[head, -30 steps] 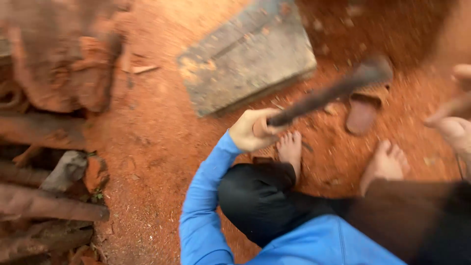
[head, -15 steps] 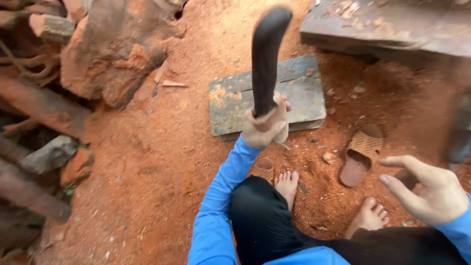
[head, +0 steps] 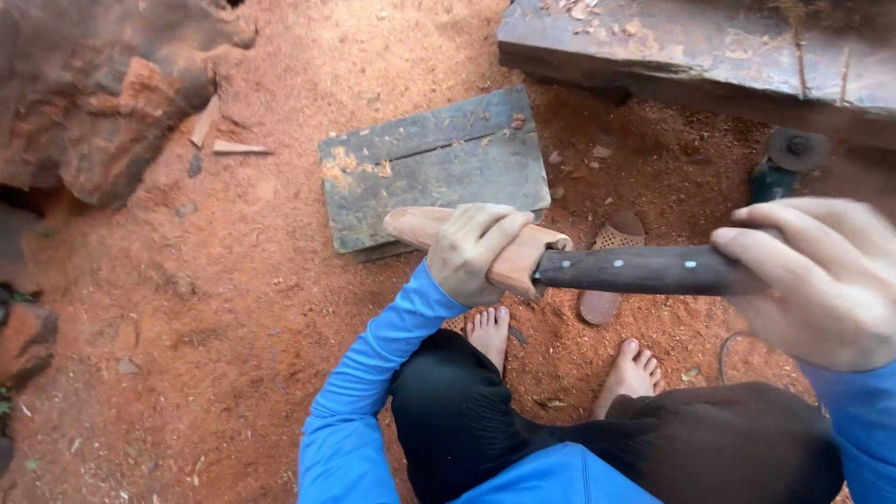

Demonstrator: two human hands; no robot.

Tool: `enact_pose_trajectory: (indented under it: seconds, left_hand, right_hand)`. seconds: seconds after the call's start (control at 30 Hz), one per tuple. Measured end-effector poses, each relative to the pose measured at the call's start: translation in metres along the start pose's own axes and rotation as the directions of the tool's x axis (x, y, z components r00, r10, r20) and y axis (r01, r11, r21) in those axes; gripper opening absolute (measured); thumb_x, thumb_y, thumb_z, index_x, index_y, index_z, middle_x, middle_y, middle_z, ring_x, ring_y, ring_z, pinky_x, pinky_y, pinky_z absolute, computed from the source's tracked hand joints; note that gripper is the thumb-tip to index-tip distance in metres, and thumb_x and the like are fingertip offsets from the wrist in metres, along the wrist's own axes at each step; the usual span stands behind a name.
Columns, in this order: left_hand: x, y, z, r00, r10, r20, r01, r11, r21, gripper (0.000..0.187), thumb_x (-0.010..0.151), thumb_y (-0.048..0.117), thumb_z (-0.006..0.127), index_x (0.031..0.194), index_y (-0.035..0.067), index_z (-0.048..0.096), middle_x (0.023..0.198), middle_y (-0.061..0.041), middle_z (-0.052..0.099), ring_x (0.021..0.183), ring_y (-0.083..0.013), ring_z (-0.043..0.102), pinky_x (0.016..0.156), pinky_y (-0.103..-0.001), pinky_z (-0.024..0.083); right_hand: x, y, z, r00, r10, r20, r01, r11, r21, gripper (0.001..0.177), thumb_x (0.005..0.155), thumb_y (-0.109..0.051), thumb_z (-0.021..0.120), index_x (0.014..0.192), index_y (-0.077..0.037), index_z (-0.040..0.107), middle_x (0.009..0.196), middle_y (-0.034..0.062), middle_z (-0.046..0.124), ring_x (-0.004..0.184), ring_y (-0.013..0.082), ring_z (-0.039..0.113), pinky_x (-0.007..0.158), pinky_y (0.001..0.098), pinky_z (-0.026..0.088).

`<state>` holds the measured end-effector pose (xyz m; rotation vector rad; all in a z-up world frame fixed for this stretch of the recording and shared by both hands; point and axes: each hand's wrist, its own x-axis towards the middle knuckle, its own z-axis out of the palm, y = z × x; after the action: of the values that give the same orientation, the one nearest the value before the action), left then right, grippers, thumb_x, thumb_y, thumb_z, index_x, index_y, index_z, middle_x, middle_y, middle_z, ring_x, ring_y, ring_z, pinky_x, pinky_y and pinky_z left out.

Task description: Shaping and smoothing a wooden handle using a rotary tool, a knife, and an angle grinder.

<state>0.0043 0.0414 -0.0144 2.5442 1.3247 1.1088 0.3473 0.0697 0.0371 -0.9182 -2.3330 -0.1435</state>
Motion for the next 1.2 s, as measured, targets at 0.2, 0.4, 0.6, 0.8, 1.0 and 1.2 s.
enact_pose_trajectory:
  seconds: [0.2, 0.4, 0.6, 0.8, 1.0, 1.2]
  left_hand:
    - [0.001, 0.008, 0.003, 0.998, 0.031, 0.053, -0.032, 0.999, 0.022, 0.056, 0.076, 0.018, 0.078, 0.123, -0.005, 0.061, 0.115, -0.017, 0.063, 0.099, -0.0324, 0.063, 0.094, -0.043, 0.047]
    - [-0.004, 0.007, 0.012, 0.997, -0.015, 0.071, 0.008, 0.996, 0.090, 0.068, 0.072, 0.026, 0.081, 0.128, -0.004, 0.058, 0.115, -0.017, 0.060, 0.102, -0.0313, 0.060, 0.099, -0.044, 0.043]
    - [-0.008, 0.002, 0.017, 0.987, 0.077, 0.141, -0.084, 0.995, 0.047, 0.067, 0.067, 0.013, 0.077, 0.128, -0.006, 0.057, 0.116, -0.020, 0.059, 0.102, -0.0345, 0.061, 0.095, -0.047, 0.045]
    - [-0.009, 0.001, 0.021, 0.991, 0.042, 0.130, -0.057, 0.992, 0.108, 0.062, 0.074, 0.016, 0.078, 0.129, -0.006, 0.059, 0.116, -0.020, 0.058, 0.101, -0.0323, 0.059, 0.096, -0.046, 0.042]
    - [-0.009, 0.003, 0.019, 0.989, 0.040, 0.143, -0.059, 0.990, 0.132, 0.060, 0.073, 0.016, 0.076, 0.128, -0.004, 0.060, 0.115, -0.018, 0.058, 0.100, -0.0307, 0.058, 0.095, -0.045, 0.042]
    - [-0.016, 0.000, 0.022, 0.973, 0.051, 0.225, -0.060, 0.998, 0.034, 0.076, 0.060, 0.017, 0.085, 0.129, -0.002, 0.059, 0.117, -0.017, 0.060, 0.102, -0.0321, 0.059, 0.094, -0.046, 0.043]
  right_hand:
    - [-0.012, 0.016, 0.001, 0.998, 0.002, 0.061, -0.004, 0.999, 0.035, 0.047, 0.068, 0.007, 0.087, 0.114, 0.006, 0.079, 0.121, 0.0263, 0.077, 0.115, 0.0423, 0.071, 0.103, 0.0503, 0.062]
    - [-0.036, 0.022, 0.010, 0.999, 0.016, 0.028, -0.017, 0.998, 0.053, 0.047, 0.068, 0.000, 0.095, 0.111, 0.009, 0.078, 0.113, 0.0278, 0.077, 0.100, 0.0400, 0.071, 0.089, 0.0484, 0.061]
    - [-0.035, 0.026, 0.004, 0.995, 0.047, 0.087, -0.054, 0.995, 0.089, 0.037, 0.073, -0.002, 0.095, 0.103, 0.010, 0.077, 0.110, 0.0257, 0.077, 0.109, 0.0410, 0.072, 0.100, 0.0500, 0.062]
    - [-0.043, 0.021, 0.010, 0.996, 0.063, 0.058, -0.069, 0.991, 0.116, 0.033, 0.076, 0.009, 0.092, 0.105, 0.011, 0.077, 0.111, 0.0267, 0.077, 0.104, 0.0396, 0.072, 0.094, 0.0480, 0.061]
    - [-0.049, 0.020, 0.013, 0.995, 0.081, 0.055, -0.089, 0.984, 0.157, 0.031, 0.075, 0.013, 0.089, 0.103, 0.011, 0.076, 0.108, 0.0277, 0.077, 0.106, 0.0415, 0.072, 0.096, 0.0492, 0.060]
    - [-0.057, 0.020, 0.013, 0.996, 0.085, 0.036, -0.090, 0.975, 0.202, 0.028, 0.083, 0.017, 0.088, 0.106, 0.013, 0.073, 0.109, 0.0292, 0.073, 0.113, 0.0479, 0.070, 0.101, 0.0544, 0.060]
